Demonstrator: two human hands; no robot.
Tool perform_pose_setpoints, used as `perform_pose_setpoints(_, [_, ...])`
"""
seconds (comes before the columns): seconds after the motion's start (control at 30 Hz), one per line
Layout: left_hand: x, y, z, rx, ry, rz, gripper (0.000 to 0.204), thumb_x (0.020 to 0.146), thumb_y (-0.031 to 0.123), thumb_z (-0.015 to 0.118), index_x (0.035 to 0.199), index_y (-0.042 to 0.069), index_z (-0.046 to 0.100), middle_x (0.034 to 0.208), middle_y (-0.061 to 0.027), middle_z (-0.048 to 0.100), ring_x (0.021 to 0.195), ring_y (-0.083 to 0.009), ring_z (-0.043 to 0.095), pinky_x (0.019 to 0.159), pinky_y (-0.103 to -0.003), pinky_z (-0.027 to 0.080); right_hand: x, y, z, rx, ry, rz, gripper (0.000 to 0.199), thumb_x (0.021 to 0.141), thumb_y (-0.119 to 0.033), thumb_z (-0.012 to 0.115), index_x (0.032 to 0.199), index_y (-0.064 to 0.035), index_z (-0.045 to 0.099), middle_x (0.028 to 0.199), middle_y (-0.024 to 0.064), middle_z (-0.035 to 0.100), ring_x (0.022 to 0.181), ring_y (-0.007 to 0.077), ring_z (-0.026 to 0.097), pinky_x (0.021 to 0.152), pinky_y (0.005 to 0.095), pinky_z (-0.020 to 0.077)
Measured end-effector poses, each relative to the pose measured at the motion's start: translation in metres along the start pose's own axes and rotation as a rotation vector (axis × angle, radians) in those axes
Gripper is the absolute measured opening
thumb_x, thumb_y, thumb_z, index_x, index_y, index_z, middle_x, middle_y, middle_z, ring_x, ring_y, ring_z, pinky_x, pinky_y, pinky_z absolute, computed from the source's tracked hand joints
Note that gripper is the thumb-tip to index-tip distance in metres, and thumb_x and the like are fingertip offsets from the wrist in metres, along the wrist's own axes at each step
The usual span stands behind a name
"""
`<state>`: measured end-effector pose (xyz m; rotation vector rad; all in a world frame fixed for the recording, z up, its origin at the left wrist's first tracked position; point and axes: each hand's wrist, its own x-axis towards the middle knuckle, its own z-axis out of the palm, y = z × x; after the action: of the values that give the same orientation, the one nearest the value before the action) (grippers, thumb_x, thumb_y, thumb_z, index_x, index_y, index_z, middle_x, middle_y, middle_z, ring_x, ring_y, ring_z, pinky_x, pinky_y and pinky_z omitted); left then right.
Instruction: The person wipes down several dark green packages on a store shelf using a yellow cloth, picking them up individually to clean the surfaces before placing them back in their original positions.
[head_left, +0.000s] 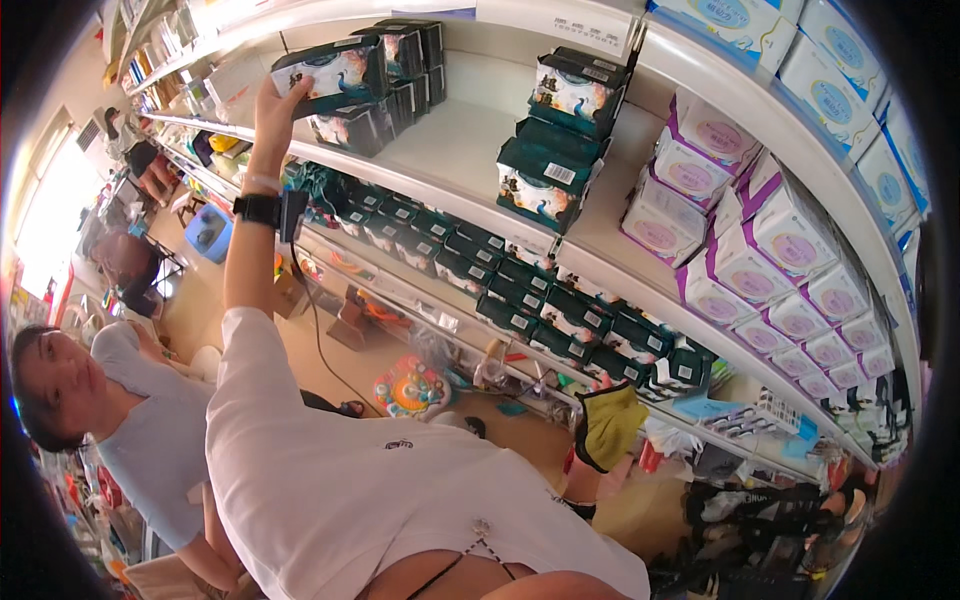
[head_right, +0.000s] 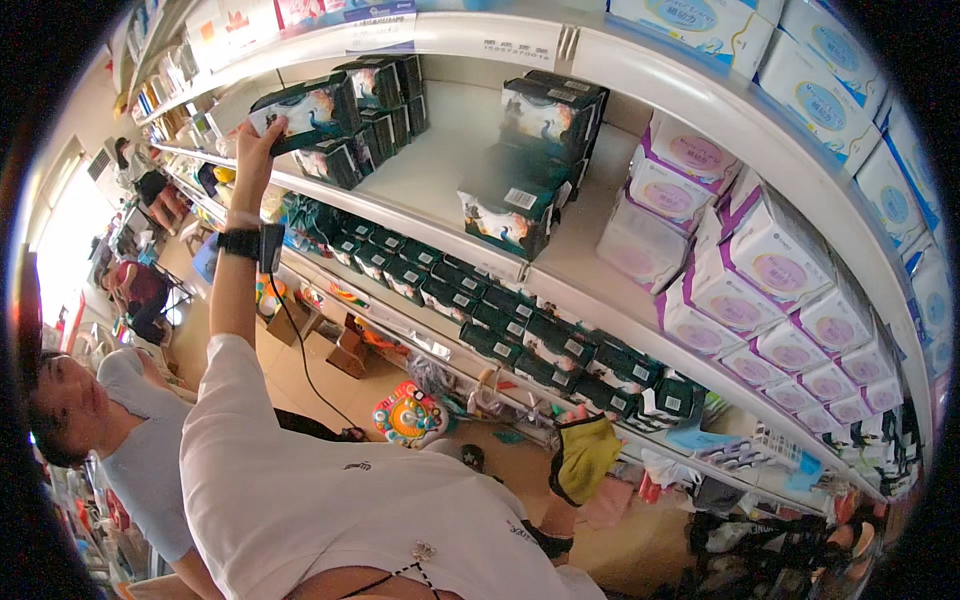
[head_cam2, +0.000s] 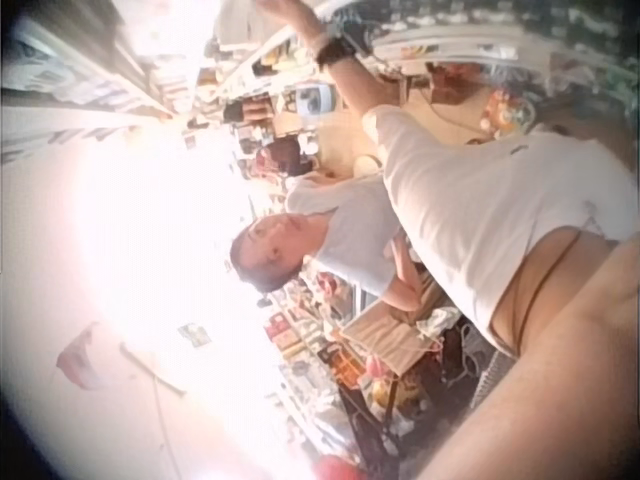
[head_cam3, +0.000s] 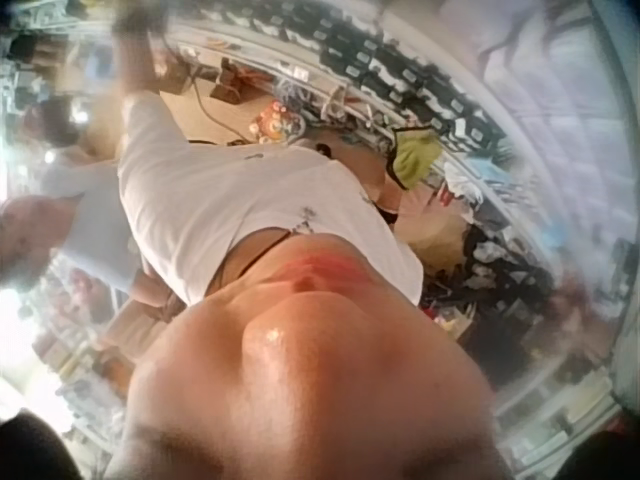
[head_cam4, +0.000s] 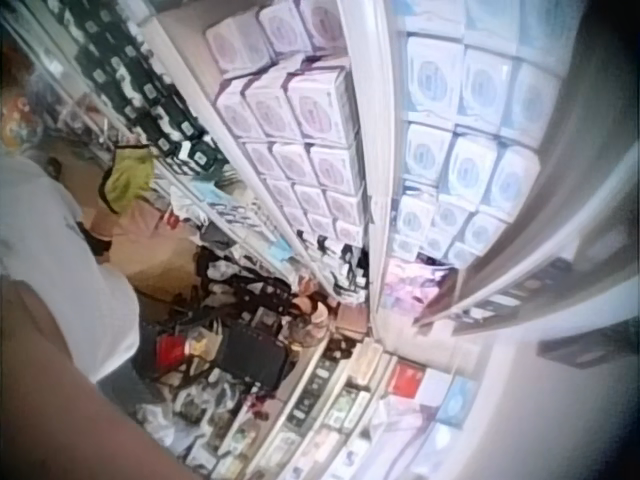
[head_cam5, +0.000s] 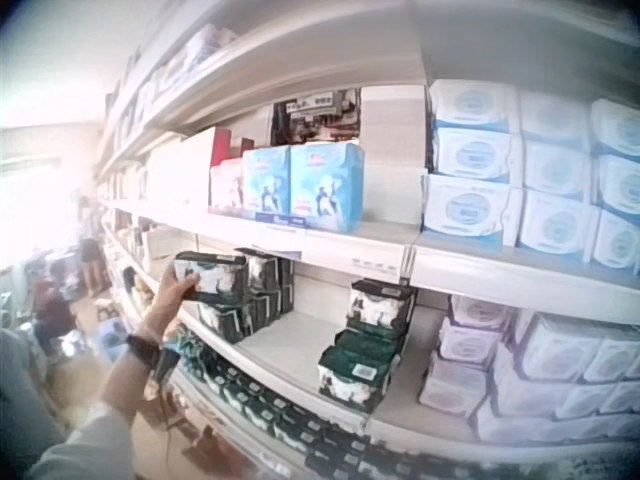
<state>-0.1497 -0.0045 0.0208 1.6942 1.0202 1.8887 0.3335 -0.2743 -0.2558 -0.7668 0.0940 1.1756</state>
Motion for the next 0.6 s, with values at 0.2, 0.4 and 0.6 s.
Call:
perform_pose_setpoints(0.2, [0.057,-0.045,-0.005,0.051,-0.154,-0.065,0.026,0.076,0.012,0.059,0.097,-0.001,0.050,0.083,-0.0034,0.057,0.072,-0.0095,0.053,0.064,-0.021,0.044,0.004,0.019,-0.002,-0.166,-0.423,-0.098,0.051,0.082,-0.043,0.040,0.121,-0.0110,0.033,0.124,0.0224,0.032,0.109,0.0382,0.036,0.093,0.0486,0.0282])
perform_pose_setpoints(0.4, [0.085,-0.091,-0.022,0.589,-0.168,0.048,0.060,0.073,0.018,0.063,0.121,0.001,0.032,0.099,-0.0099,0.053,0.092,-0.0178,0.049,0.085,-0.029,0.036,0.036,0.028,-0.020,-0.064,-0.329,-0.043,0.070,0.075,-0.052,0.046,0.128,-0.0144,0.022,0.132,0.0229,0.019,0.114,0.0433,0.027,0.096,0.0545,0.0146])
perform_pose_setpoints(0.6, [0.079,-0.069,0.020,0.537,-0.346,-0.143,0.091,0.066,0.022,0.071,0.131,0.009,0.008,0.111,-0.0161,0.041,0.097,-0.0213,0.044,0.082,-0.029,0.038,0.066,0.040,-0.051,0.065,-0.607,0.046,0.043,0.085,-0.037,0.037,0.118,-0.0099,0.036,0.118,0.0173,0.040,0.108,0.0305,0.040,0.091,0.0472,0.0315])
